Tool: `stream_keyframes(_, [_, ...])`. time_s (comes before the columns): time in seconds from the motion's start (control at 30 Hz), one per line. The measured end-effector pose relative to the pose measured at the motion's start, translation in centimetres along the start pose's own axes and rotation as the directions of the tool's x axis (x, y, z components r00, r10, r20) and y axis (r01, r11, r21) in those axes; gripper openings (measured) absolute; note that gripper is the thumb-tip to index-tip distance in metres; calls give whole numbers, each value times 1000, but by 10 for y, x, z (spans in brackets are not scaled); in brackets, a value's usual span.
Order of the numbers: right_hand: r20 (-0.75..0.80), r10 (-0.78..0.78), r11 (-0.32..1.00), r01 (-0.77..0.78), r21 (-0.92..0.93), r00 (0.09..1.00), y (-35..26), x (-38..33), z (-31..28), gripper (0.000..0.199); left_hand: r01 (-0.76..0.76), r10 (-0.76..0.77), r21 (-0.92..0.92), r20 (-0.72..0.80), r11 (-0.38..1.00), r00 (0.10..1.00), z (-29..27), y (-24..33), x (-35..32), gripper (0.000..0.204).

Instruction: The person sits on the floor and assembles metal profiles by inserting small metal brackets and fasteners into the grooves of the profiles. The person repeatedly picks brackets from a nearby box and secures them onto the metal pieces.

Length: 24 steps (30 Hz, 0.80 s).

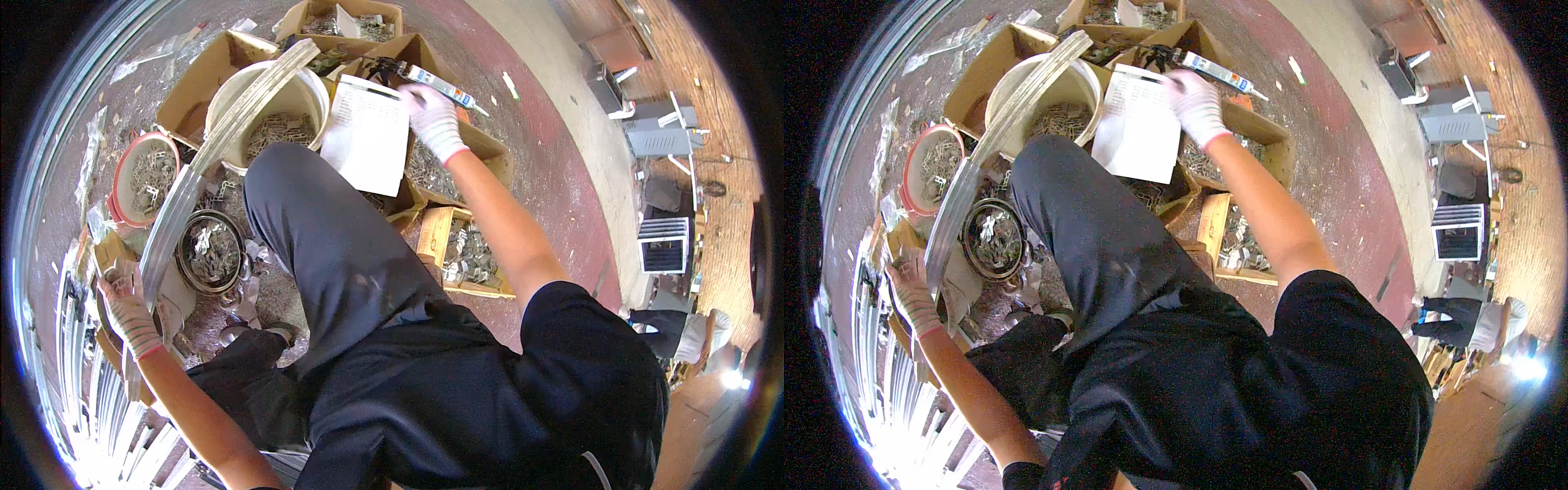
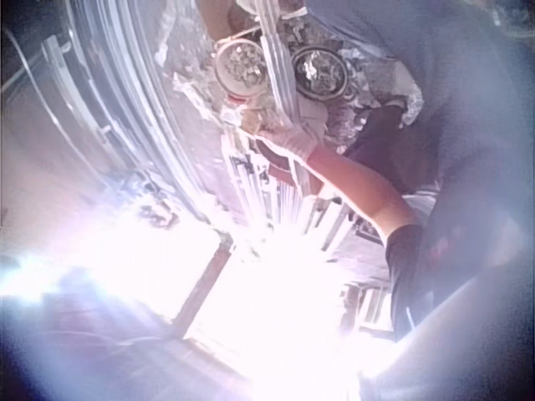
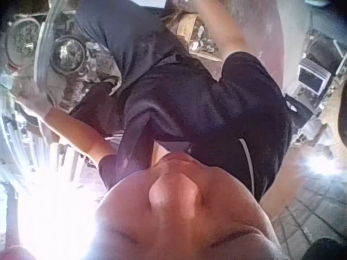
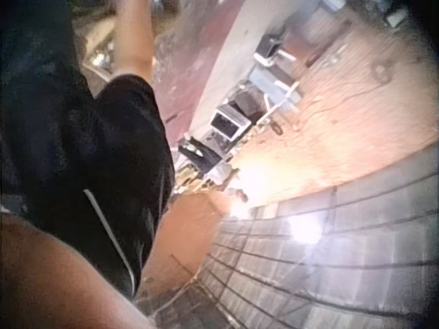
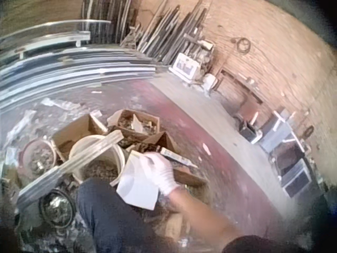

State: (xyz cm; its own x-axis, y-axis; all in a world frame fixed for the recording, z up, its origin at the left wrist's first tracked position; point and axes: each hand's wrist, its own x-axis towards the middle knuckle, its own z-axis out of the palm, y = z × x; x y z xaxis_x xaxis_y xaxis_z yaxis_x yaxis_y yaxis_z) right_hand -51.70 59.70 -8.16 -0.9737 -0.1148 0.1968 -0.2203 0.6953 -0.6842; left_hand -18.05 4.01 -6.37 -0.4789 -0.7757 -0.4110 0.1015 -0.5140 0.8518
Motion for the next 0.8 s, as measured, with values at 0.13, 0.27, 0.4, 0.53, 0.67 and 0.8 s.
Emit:
stream_keyframes(0.13, [145,435,875,-379,-301,889,179,-65,-24,37,-142,149,73,-106,987,983,-19,-7,-10,60])
stream_keyframes(0.27, [263,706,679,-524,-514,657,271,-128,-17,40,-117,135,143,-123,983,983,-29,-1,-35,54])
stream_keyframes(0.4, [329,673,699,-424,-576,662,306,-140,8,40,-59,82,137,-172,989,982,-33,10,-61,50])
stream_keyframes(0.53, [490,708,654,-208,-728,509,313,-115,31,47,-156,223,254,-260,955,940,-35,7,-85,55])
stream_keyframes(0.67, [567,706,657,-92,-748,423,306,-103,48,46,-175,266,309,-285,935,921,-66,1,-88,61])
stream_keyframes(0.8, [600,693,650,13,-760,400,308,-99,61,45,-166,292,426,-252,889,923,-147,-9,-58,66])
